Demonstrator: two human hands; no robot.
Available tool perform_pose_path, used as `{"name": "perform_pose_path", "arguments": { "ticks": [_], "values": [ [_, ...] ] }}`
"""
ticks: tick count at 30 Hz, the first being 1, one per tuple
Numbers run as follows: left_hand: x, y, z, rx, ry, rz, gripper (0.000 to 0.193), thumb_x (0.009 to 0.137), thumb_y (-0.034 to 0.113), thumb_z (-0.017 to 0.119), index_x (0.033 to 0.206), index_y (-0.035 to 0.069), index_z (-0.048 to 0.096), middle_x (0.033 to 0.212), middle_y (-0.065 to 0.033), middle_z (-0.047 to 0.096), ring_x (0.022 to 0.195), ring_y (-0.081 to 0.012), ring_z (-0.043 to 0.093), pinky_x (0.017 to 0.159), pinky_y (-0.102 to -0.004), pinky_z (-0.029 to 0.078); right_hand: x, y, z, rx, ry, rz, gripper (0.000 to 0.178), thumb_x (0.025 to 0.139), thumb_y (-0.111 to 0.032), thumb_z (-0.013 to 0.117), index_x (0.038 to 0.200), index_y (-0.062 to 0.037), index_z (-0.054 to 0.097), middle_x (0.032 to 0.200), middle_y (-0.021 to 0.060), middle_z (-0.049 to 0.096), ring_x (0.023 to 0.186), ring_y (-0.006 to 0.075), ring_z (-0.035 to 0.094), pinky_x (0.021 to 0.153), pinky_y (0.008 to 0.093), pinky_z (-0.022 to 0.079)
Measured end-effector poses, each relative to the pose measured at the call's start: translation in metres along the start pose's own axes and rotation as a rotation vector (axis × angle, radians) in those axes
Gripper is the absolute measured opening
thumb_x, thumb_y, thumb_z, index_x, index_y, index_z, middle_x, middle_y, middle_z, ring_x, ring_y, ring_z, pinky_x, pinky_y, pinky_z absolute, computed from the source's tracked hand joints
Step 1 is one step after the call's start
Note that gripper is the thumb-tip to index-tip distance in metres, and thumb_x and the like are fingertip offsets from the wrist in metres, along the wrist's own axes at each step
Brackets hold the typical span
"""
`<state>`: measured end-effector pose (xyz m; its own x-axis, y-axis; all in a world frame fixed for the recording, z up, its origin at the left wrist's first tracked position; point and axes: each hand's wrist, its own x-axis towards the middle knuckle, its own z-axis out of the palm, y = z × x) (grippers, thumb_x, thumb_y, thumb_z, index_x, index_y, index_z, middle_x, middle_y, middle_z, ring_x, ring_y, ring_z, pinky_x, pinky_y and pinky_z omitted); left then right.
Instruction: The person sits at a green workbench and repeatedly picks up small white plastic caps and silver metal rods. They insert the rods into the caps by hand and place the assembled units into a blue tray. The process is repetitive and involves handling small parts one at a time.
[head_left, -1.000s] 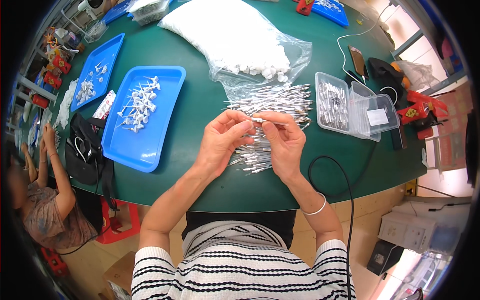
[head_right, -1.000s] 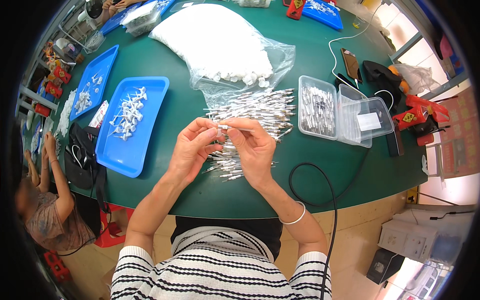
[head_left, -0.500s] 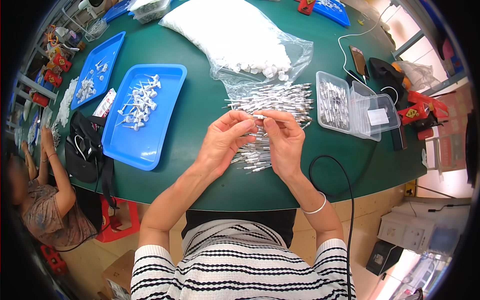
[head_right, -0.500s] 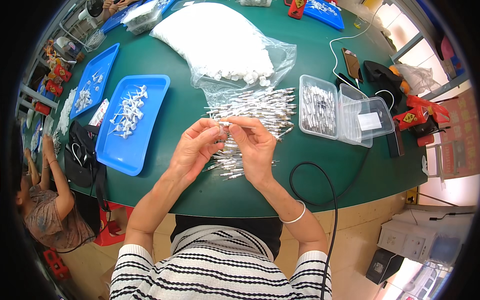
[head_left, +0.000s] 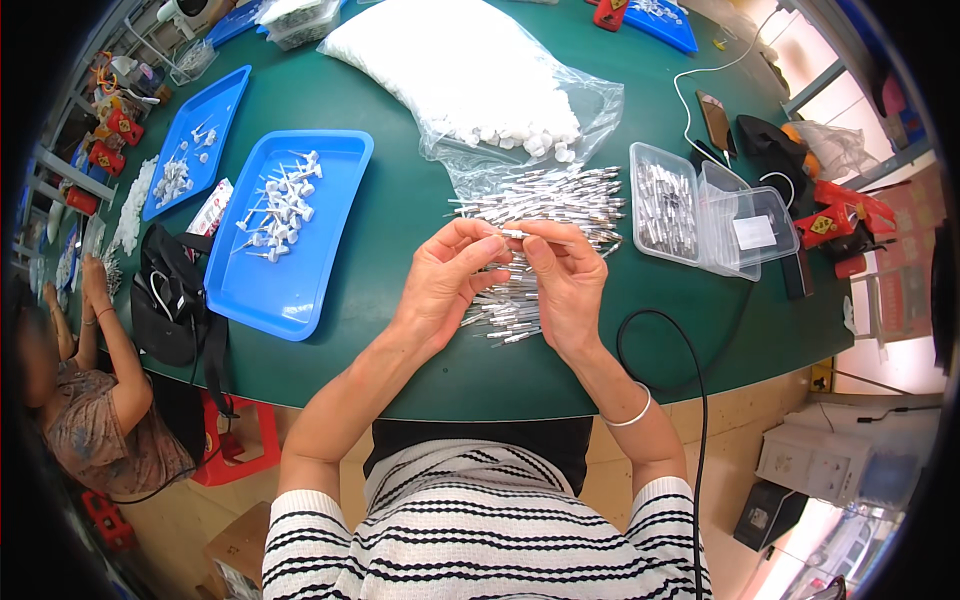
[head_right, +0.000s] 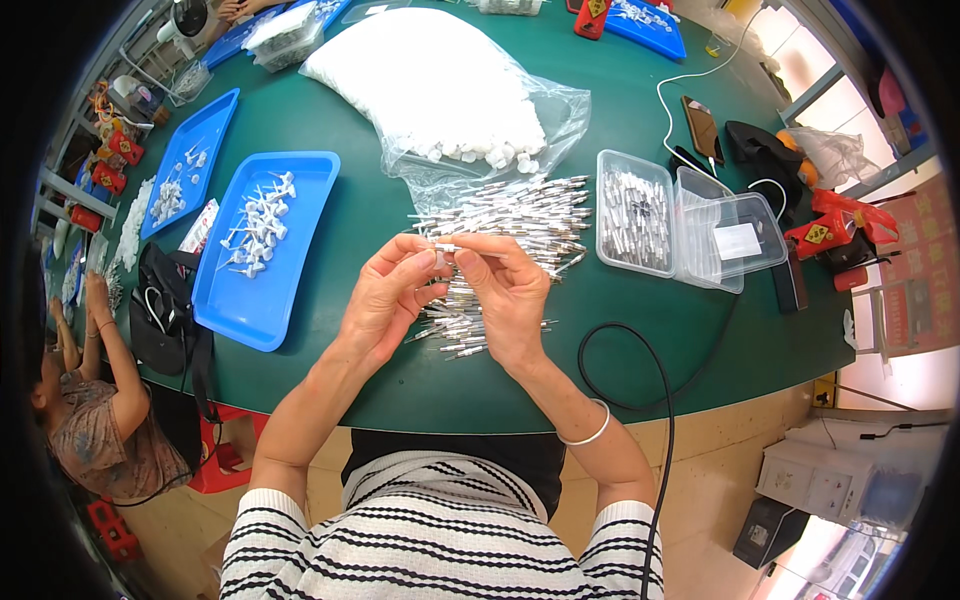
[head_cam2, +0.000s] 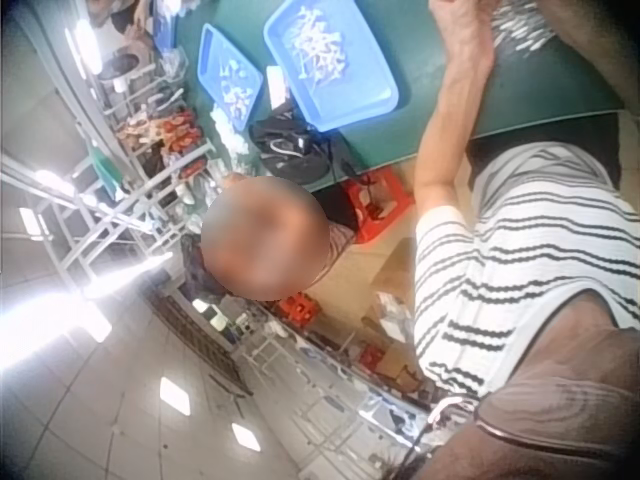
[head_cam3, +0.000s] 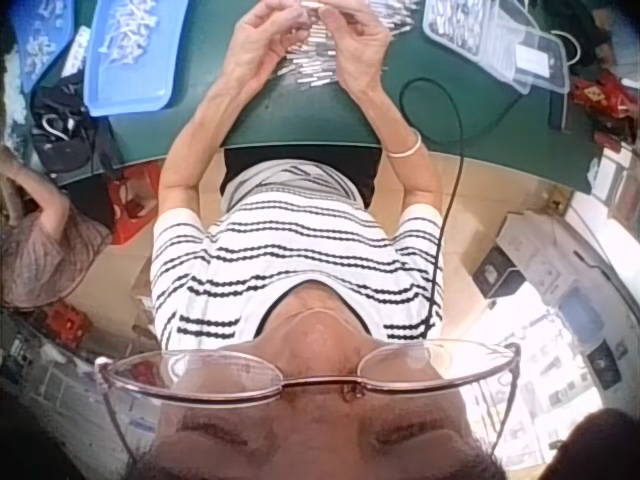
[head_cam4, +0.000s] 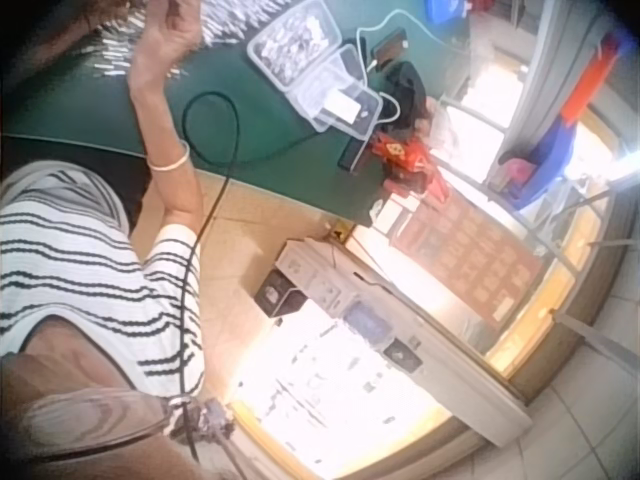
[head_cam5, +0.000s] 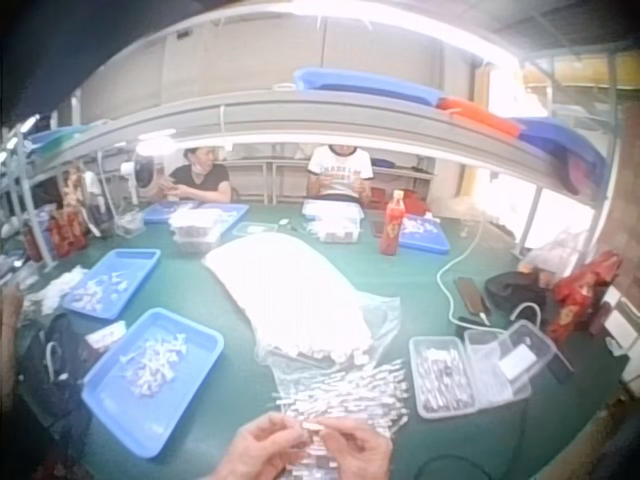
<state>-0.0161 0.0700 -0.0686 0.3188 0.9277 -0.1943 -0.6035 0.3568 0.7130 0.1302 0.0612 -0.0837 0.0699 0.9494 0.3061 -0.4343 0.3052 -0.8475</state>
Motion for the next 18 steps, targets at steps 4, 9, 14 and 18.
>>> {"name": "perform_pose_path", "arguments": {
  "ticks": [4, 9, 14, 18],
  "values": [
    [0.0002, -0.0024, -0.0012, -0.016, -0.012, 0.003, 0.008, 0.088, 0.01, 0.065, 0.094, 0.008, 0.061, 0.092, -0.0029, 0.065, 0.088, -0.0114, 0.064, 0.076, -0.026, 0.056, -0.0004, 0.0003, -0.0006, 0.005, 0.014, 0.016, 0.015, 0.09, -0.003, 0.061, 0.105, 0.0, 0.064, 0.102, 0.0095, 0.066, 0.093, 0.0134, 0.063, 0.083, 0.0254, 0.05],
    [-0.0002, -0.0016, -0.0016, 0.002, -0.019, 0.004, 0.009, 0.088, 0.01, 0.065, 0.095, 0.008, 0.06, 0.092, -0.0032, 0.065, 0.089, -0.0125, 0.065, 0.077, -0.0259, 0.056, -0.0005, 0.0001, -0.0005, 0.004, 0.016, 0.026, 0.015, 0.09, -0.003, 0.062, 0.105, -0.0002, 0.064, 0.101, 0.0091, 0.066, 0.093, 0.0131, 0.063, 0.083, 0.0251, 0.05],
    [0.0, -0.0006, -0.0013, 0.013, -0.022, 0.014, 0.009, 0.088, 0.01, 0.065, 0.095, 0.008, 0.06, 0.092, -0.0029, 0.065, 0.089, -0.0123, 0.065, 0.077, -0.0264, 0.056, -0.0003, 0.0008, 0.0, 0.005, 0.017, 0.017, 0.015, 0.09, -0.003, 0.062, 0.104, 0.0001, 0.065, 0.1, 0.0088, 0.066, 0.092, 0.0129, 0.063, 0.082, 0.0247, 0.05],
    [-0.0005, 0.0002, 0.0012, -0.006, -0.003, 0.01, 0.007, 0.088, 0.009, 0.064, 0.094, 0.006, 0.061, 0.09, -0.0024, 0.063, 0.086, -0.0099, 0.062, 0.077, -0.0281, 0.055, -0.0009, 0.0014, 0.0, 0.017, 0.032, 0.03, 0.014, 0.09, -0.003, 0.062, 0.103, 0.0001, 0.065, 0.1, 0.0087, 0.066, 0.091, 0.0125, 0.062, 0.082, 0.0246, 0.049]
  ]
}}
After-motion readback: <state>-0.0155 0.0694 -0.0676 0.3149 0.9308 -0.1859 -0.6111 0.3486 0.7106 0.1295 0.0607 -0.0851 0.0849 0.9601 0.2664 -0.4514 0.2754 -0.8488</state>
